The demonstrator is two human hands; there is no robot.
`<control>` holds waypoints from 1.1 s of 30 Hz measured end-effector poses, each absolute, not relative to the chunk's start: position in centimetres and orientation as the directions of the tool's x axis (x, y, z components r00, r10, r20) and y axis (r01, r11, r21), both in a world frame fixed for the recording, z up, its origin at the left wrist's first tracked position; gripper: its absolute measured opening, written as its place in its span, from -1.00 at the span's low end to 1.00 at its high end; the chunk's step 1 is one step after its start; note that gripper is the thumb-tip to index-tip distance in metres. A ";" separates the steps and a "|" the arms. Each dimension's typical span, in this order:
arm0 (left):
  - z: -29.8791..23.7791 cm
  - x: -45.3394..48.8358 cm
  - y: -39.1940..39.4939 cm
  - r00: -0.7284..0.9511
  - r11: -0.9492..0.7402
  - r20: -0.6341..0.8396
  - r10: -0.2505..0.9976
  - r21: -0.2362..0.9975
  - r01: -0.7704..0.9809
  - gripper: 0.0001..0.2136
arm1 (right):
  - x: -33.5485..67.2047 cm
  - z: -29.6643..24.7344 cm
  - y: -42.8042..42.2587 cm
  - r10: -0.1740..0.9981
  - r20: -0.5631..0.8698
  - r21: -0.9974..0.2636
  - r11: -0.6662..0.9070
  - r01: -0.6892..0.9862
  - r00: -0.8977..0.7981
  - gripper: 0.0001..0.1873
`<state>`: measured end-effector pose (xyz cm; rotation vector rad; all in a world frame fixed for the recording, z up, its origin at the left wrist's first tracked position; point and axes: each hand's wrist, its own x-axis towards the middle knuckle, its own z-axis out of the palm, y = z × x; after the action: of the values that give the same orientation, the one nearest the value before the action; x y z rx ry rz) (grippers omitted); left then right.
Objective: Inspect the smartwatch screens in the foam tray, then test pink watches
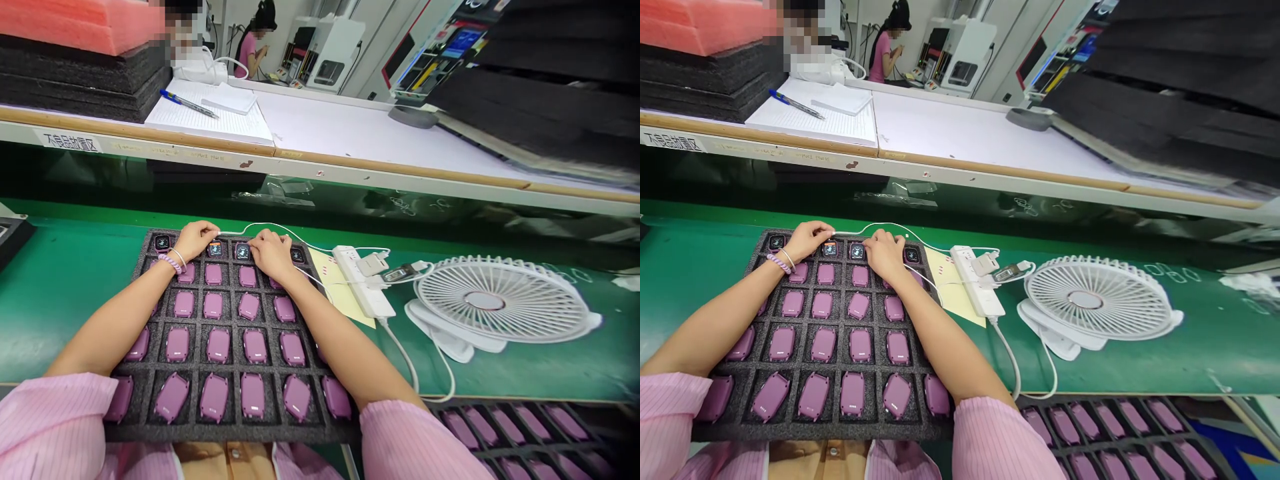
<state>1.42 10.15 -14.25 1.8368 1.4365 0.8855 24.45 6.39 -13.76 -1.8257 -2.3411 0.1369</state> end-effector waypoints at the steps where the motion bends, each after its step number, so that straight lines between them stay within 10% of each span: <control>1: -13.8 1.2 10.2 0.129 -0.199 0.154 0.980 0.838 0.508 -0.75 | 24.4 -13.9 6.3 0.967 0.085 -0.174 0.251 0.952 -0.239 -0.66; 7: -8.9 -5.2 9.0 -0.175 -0.242 0.256 0.951 0.965 0.098 -0.60 | 24.9 -14.9 6.3 0.952 0.139 -0.189 0.296 0.936 -0.273 -0.68; 11: -8.4 -9.4 4.7 -0.067 -0.162 0.190 0.980 0.942 0.293 -0.56 | 25.3 -15.7 6.7 0.940 0.171 -0.212 0.329 0.920 -0.296 -0.69; 19: -11.4 -10.6 -1.4 0.336 -0.317 0.048 0.941 0.476 0.820 -0.75 | 25.5 -16.5 6.9 0.930 0.210 -0.218 0.346 0.913 -0.302 -0.69; 25: -9.4 -9.6 -1.0 0.476 -0.476 -0.019 0.879 0.021 0.879 -0.73 | 25.2 -16.1 6.5 0.933 0.216 -0.194 0.331 0.924 -0.289 -0.67; 30: -9.1 -9.6 0.6 0.479 -0.478 0.002 0.878 0.078 0.875 -0.73 | 25.0 -15.8 6.3 0.932 0.233 -0.185 0.324 0.928 -0.279 -0.66; 33: -9.5 -10.8 1.6 0.347 -0.333 0.014 0.938 0.317 0.888 -0.58 | 24.9 -15.6 6.1 0.929 0.248 -0.179 0.323 0.929 -0.276 -0.67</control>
<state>-10.83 1.65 -9.49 2.3584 1.6377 0.2833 24.89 6.09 -15.62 -1.6669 -2.2887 -0.0020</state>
